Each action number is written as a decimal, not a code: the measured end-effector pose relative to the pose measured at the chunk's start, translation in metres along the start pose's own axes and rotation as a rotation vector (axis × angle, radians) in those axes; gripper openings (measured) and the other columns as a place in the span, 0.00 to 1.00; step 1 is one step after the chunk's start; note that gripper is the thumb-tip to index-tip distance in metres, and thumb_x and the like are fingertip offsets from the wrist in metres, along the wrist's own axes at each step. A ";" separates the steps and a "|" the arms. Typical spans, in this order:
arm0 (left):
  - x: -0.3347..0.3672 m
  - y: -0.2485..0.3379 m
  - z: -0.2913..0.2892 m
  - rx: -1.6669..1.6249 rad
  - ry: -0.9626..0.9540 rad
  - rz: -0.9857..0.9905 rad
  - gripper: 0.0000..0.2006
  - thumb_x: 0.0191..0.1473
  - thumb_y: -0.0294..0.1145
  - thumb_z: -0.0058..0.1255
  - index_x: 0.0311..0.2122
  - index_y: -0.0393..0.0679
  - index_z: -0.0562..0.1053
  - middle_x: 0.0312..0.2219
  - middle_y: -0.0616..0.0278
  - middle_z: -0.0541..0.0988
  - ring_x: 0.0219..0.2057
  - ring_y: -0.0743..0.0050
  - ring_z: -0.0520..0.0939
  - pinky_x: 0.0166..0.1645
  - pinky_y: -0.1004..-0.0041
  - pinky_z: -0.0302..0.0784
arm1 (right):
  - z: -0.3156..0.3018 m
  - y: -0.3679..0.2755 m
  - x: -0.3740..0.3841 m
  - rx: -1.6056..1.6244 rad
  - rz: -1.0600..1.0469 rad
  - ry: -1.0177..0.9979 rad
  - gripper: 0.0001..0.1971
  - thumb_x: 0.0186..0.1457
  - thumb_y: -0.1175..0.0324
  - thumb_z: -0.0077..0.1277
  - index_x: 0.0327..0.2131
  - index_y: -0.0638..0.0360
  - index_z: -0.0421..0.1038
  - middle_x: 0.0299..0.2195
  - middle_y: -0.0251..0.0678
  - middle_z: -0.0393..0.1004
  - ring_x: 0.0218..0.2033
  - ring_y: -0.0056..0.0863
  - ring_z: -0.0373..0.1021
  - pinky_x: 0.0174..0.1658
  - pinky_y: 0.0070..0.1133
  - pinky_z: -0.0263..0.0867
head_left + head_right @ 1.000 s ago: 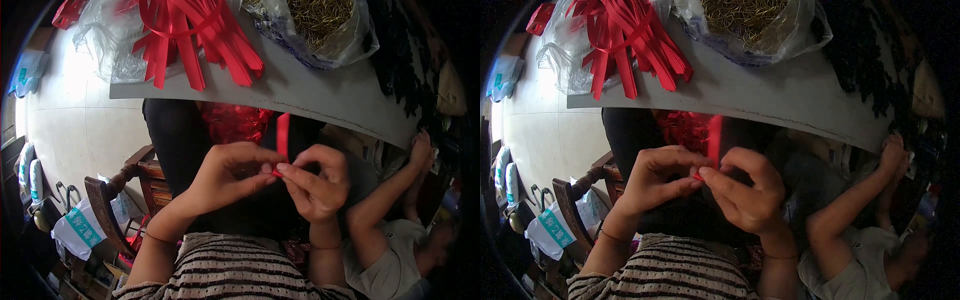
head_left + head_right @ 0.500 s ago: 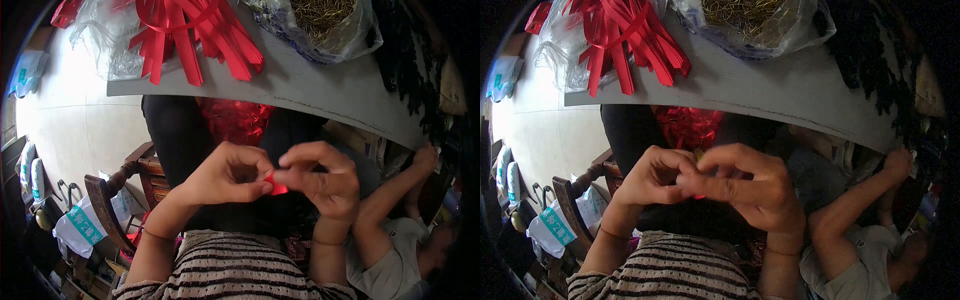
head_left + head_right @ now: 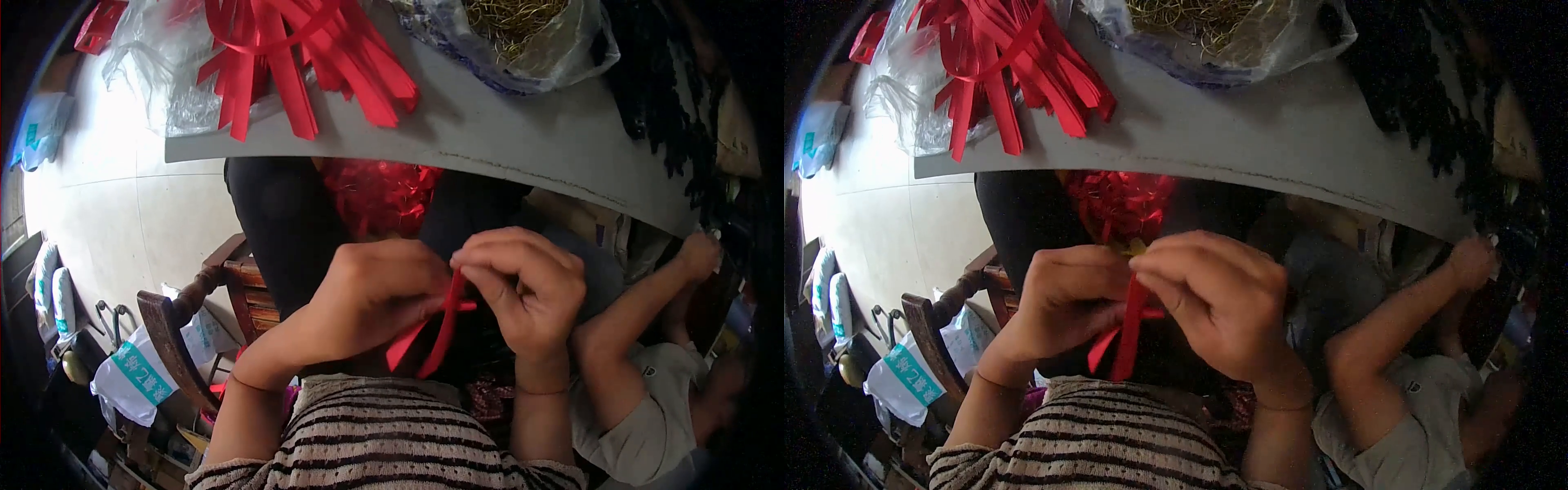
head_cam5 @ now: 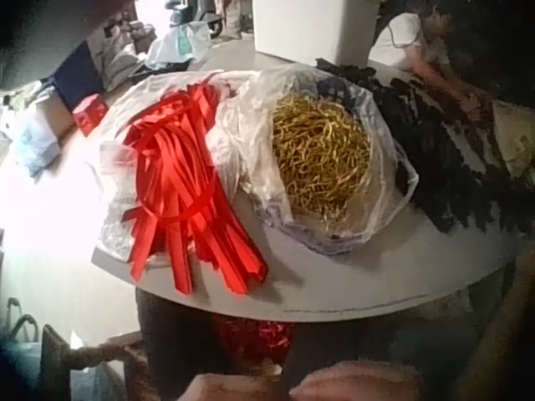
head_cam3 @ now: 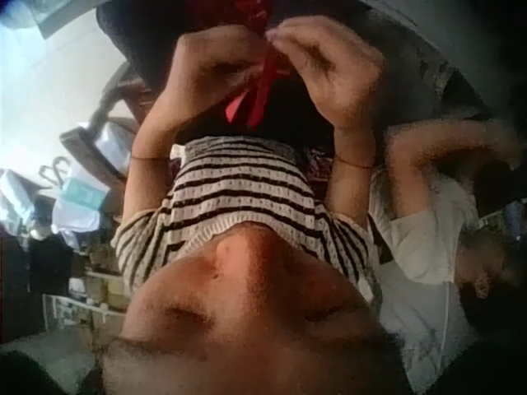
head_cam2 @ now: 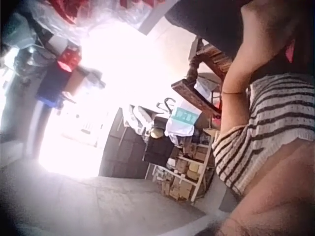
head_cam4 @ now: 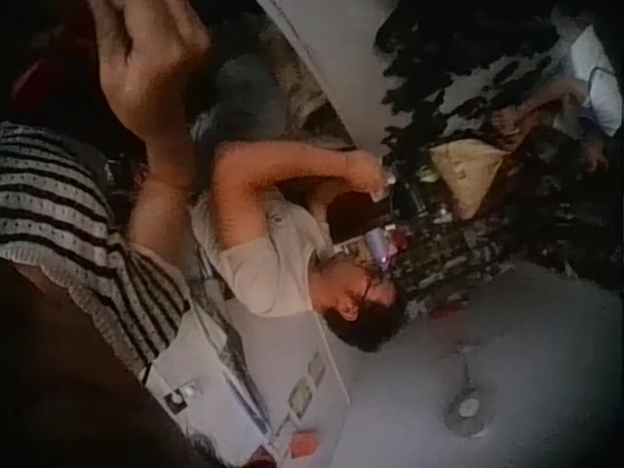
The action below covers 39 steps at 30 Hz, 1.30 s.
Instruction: The person ties red ribbons into decorative bows by hand, securing each one with a small gold ring.
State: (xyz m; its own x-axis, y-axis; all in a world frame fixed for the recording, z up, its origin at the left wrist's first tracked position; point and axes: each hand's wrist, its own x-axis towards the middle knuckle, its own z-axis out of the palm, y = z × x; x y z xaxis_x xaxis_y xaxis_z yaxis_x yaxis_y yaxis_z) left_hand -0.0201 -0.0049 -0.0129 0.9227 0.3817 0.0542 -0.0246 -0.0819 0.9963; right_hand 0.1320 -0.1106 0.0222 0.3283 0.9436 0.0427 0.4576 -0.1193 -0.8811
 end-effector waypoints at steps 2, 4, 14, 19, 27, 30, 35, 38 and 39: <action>-0.001 0.002 0.002 -0.065 0.028 -0.050 0.14 0.34 0.18 0.57 0.32 0.37 0.74 0.26 0.57 0.76 0.27 0.62 0.78 0.32 0.72 0.72 | 0.001 -0.003 0.000 0.040 0.061 0.017 0.06 0.44 0.78 0.56 0.29 0.65 0.73 0.26 0.39 0.75 0.26 0.31 0.73 0.30 0.21 0.68; -0.001 0.004 0.004 -0.035 0.158 0.075 0.12 0.38 0.18 0.58 0.33 0.35 0.74 0.27 0.58 0.77 0.28 0.68 0.79 0.33 0.76 0.73 | 0.004 -0.004 -0.001 0.199 0.220 -0.004 0.05 0.43 0.79 0.56 0.29 0.66 0.74 0.25 0.39 0.74 0.25 0.23 0.71 0.28 0.15 0.64; -0.005 -0.008 -0.004 -0.127 0.177 -0.037 0.07 0.46 0.20 0.55 0.33 0.34 0.73 0.28 0.59 0.76 0.29 0.76 0.78 0.34 0.80 0.74 | -0.002 0.004 -0.011 0.243 0.167 -0.118 0.07 0.43 0.78 0.56 0.30 0.63 0.74 0.28 0.39 0.74 0.31 0.30 0.73 0.32 0.20 0.68; -0.003 -0.006 -0.001 0.014 0.209 -0.026 0.06 0.45 0.17 0.52 0.31 0.36 0.72 0.27 0.58 0.74 0.28 0.74 0.76 0.32 0.79 0.71 | -0.024 0.013 0.043 -0.194 -0.016 0.177 0.04 0.48 0.76 0.51 0.29 0.64 0.73 0.26 0.40 0.71 0.27 0.32 0.71 0.29 0.23 0.65; -0.011 -0.003 0.001 0.005 0.218 -0.001 0.06 0.44 0.18 0.53 0.31 0.37 0.72 0.26 0.58 0.74 0.27 0.72 0.75 0.31 0.78 0.70 | -0.033 0.043 0.119 -0.848 -0.210 0.312 0.06 0.47 0.76 0.53 0.31 0.61 0.73 0.24 0.37 0.72 0.23 0.27 0.71 0.26 0.20 0.65; -0.010 -0.003 -0.001 -0.032 0.234 -0.071 0.05 0.45 0.20 0.53 0.30 0.36 0.72 0.26 0.59 0.74 0.27 0.72 0.75 0.33 0.78 0.69 | -0.044 0.036 0.123 -0.175 -0.002 0.452 0.04 0.50 0.73 0.54 0.29 0.63 0.72 0.22 0.30 0.72 0.18 0.16 0.67 0.22 0.15 0.61; 0.000 0.001 -0.001 -0.039 0.208 -0.061 0.05 0.46 0.22 0.54 0.29 0.35 0.72 0.25 0.60 0.75 0.28 0.72 0.75 0.36 0.77 0.69 | -0.061 0.032 0.125 0.443 0.041 0.481 0.05 0.51 0.71 0.54 0.29 0.63 0.72 0.21 0.31 0.73 0.17 0.13 0.66 0.19 0.10 0.58; 0.002 0.000 -0.001 -0.051 0.182 -0.048 0.05 0.46 0.24 0.54 0.29 0.35 0.72 0.26 0.61 0.75 0.28 0.73 0.75 0.36 0.78 0.69 | -0.062 0.032 0.116 0.438 0.121 0.519 0.05 0.51 0.71 0.54 0.28 0.63 0.72 0.21 0.31 0.73 0.17 0.14 0.67 0.19 0.11 0.59; 0.004 0.003 -0.001 -0.092 0.173 -0.084 0.05 0.47 0.24 0.54 0.29 0.35 0.72 0.28 0.60 0.75 0.29 0.73 0.75 0.37 0.77 0.69 | -0.062 0.032 0.114 0.440 0.116 0.516 0.05 0.51 0.71 0.54 0.28 0.63 0.72 0.21 0.31 0.73 0.17 0.14 0.67 0.19 0.11 0.59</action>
State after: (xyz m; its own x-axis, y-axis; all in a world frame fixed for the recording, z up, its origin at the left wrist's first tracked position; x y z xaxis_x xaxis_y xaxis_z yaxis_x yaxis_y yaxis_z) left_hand -0.0165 -0.0026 -0.0095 0.8431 0.5371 -0.0267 0.0071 0.0386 0.9992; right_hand 0.2352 -0.0260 0.0275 0.7560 0.6518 0.0594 0.0538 0.0286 -0.9981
